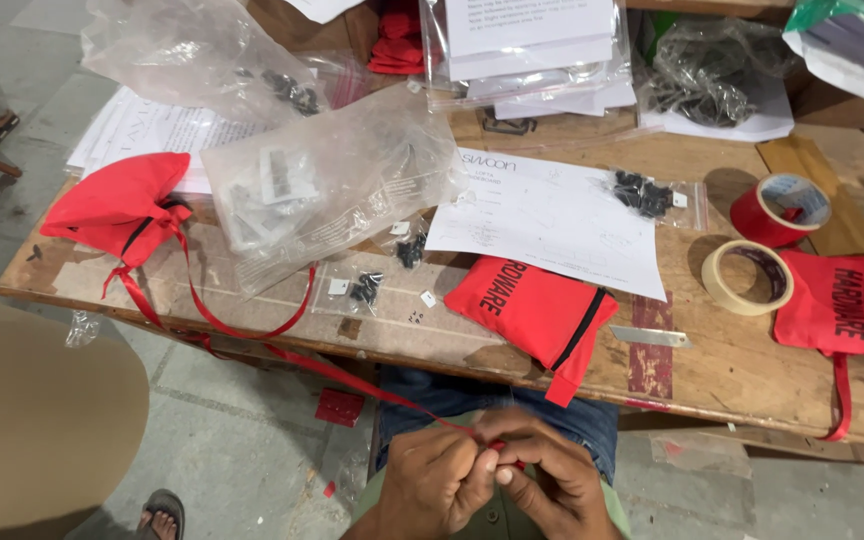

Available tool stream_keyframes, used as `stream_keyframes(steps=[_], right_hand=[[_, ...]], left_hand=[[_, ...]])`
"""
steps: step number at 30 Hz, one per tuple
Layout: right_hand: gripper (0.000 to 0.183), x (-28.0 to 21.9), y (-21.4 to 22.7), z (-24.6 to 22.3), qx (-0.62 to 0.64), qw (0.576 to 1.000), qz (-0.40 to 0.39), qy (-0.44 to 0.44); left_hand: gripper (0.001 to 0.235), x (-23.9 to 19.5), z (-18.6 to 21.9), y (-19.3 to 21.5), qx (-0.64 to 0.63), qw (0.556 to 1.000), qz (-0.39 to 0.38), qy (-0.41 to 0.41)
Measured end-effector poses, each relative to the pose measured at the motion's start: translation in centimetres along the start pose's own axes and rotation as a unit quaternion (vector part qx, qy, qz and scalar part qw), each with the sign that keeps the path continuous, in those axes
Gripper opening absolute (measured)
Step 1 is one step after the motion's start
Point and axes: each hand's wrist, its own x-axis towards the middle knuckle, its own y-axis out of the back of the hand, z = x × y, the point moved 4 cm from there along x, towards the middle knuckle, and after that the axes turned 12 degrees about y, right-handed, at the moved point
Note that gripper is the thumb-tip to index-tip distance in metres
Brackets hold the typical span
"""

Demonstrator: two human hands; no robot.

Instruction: The person sits at a workbench packing small red hardware pouches. They read a printed instruction sheet, fold a paper insert, tie a red ribbon strap around a pouch, open a plastic bag of hardware parts, and place parts into the pouch.

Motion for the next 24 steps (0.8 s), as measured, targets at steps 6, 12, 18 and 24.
stream_keyframes(steps=[6, 12, 18, 24], right_hand=[[0.010, -4.8, 1.7, 3.3, 0.056, 0.984, 0.059, -0.161], [0.008, -6.3, 2.0, 3.7, 0.204, 0.938, 0.235, -0.156], [0.009, -8.5, 4.2, 2.6, 0.159, 0.891, 0.411, -0.110], [0.008, -7.2, 5.9, 1.6, 0.076, 0.875, 0.461, -0.127]], left_hand=[[0.036, 0.0, -0.4, -1.2, -0.020, 0.999, 0.002, 0.046], [0.023, 3.7, 0.7, -1.4, -0.035, 0.994, -0.045, 0.088], [0.038, 5.1, -1.8, -4.4, -0.051, 0.955, -0.140, 0.257], [0.050, 1.7, -5.4, -9.3, -0.374, 0.822, -0.128, 0.410]])
